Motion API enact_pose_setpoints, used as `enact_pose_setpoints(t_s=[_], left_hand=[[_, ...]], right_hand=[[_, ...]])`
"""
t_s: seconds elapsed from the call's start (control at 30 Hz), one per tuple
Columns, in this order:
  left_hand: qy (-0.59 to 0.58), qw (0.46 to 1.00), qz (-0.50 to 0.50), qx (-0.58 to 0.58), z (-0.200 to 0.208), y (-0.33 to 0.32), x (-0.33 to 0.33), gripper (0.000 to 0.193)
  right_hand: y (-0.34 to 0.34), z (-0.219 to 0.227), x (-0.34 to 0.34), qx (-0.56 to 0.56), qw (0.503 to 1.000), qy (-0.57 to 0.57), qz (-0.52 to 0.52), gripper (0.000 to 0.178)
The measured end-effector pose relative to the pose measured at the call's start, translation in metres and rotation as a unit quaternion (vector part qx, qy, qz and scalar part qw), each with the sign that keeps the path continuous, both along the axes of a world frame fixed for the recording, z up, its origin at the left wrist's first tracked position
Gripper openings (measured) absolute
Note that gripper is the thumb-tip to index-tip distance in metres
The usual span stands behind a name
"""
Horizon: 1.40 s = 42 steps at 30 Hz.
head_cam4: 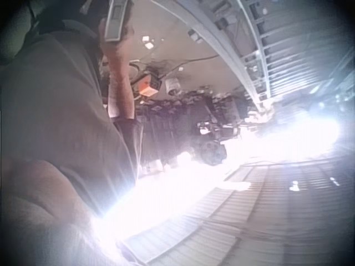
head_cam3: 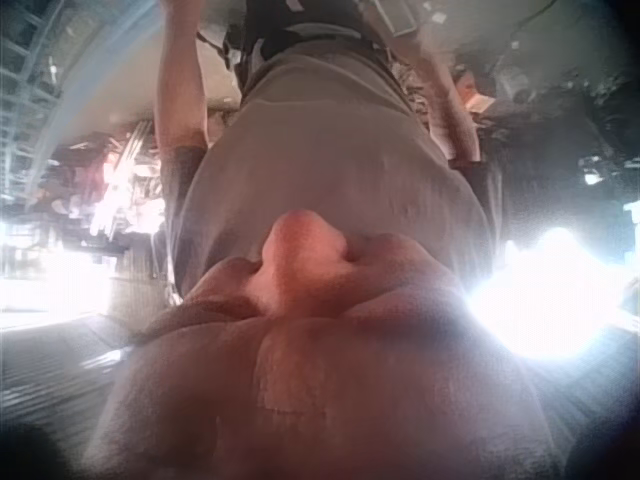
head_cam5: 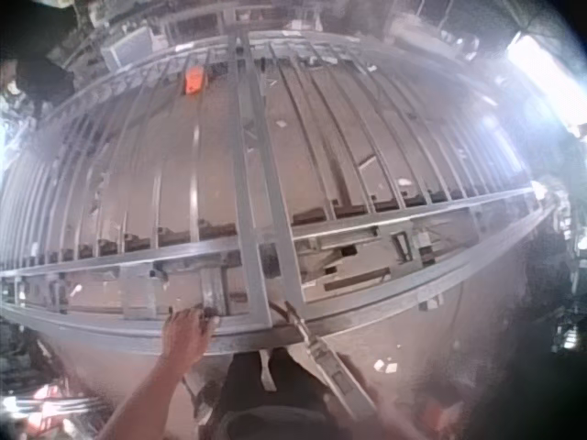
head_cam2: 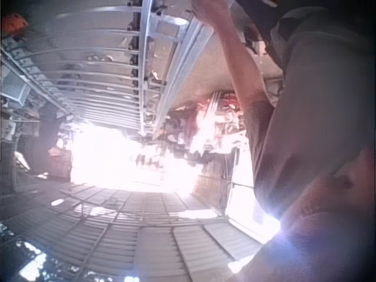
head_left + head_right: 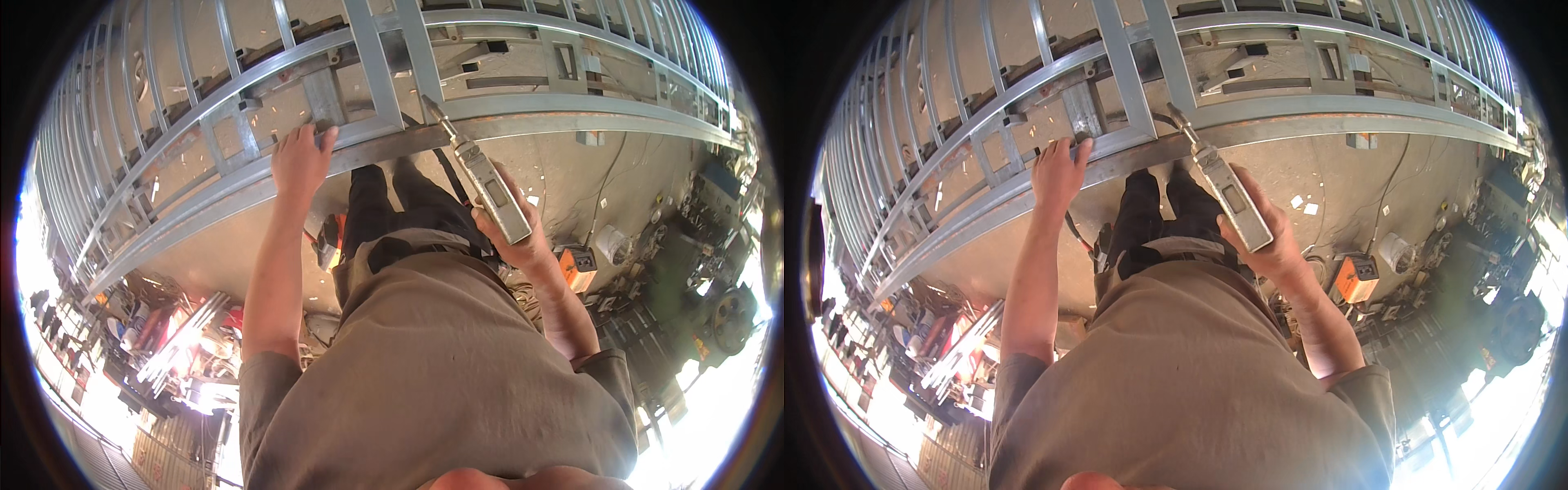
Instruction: The person uses a handheld welding tool to join metal bars on a large metal frame. Sparks are visible as the tool is moved along the seams. The person holds the frame with one hand while welding with the other.
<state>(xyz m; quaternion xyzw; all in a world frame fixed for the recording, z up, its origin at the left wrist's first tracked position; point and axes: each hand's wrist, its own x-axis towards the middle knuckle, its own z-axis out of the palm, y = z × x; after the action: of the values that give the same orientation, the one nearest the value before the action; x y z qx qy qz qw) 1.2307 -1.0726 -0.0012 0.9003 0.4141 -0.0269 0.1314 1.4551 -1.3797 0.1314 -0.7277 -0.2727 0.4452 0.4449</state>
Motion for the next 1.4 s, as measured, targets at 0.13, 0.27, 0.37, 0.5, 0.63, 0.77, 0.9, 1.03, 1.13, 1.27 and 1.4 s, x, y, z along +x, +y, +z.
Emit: enact_pose_setpoints(t_s=[0.13,0.27,0.37,0.5,0.63,0.77,0.9,1.03,1.13,1.27,1.4], left_hand=[[0.059,0.998,0.008,-0.037,-0.004,-0.001,0.012,0.063],[-0.004,1.000,0.031,0.002,-0.012,-0.004,0.011,0.063],[-0.037,0.998,0.059,0.006,-0.022,0.000,0.012,0.065],[-0.052,0.995,0.089,-0.002,-0.029,0.001,0.011,0.062],[-0.043,0.994,0.096,-0.012,-0.028,0.001,0.010,0.059],[-0.057,0.992,0.107,-0.015,-0.028,0.000,0.010,0.054],[-0.048,0.993,0.109,-0.007,-0.028,0.001,0.012,0.044],[-0.041,0.994,0.099,-0.026,-0.026,0.001,0.011,0.035],[-0.065,0.993,0.093,-0.027,-0.026,0.001,0.010,0.031],[-0.123,0.989,0.084,-0.025,-0.028,0.001,0.007,0.027],[-0.176,0.980,0.091,-0.035,-0.029,0.005,0.006,0.023]], right_hand=[[0.012,0.001,0.004,-0.009,0.999,-0.025,0.032,0.077],[0.021,0.006,0.002,-0.018,0.997,-0.048,0.057,0.076],[0.026,0.011,-0.003,-0.044,0.997,-0.043,0.048,0.074],[0.030,0.013,-0.008,-0.053,0.998,-0.018,0.035,0.072],[0.033,0.011,-0.011,-0.053,0.997,-0.043,0.047,0.072],[0.040,0.019,-0.005,-0.052,0.996,-0.037,0.067,0.076],[0.061,0.060,0.023,-0.106,0.986,-0.038,0.123,0.086],[0.109,0.128,0.047,-0.151,0.948,-0.174,0.221,0.081],[0.174,0.165,0.056,-0.223,0.926,-0.150,0.264,0.074],[0.270,0.185,0.034,-0.522,0.786,-0.200,0.264,0.073],[0.350,0.146,0.007,-0.548,0.734,-0.195,0.350,0.061]])
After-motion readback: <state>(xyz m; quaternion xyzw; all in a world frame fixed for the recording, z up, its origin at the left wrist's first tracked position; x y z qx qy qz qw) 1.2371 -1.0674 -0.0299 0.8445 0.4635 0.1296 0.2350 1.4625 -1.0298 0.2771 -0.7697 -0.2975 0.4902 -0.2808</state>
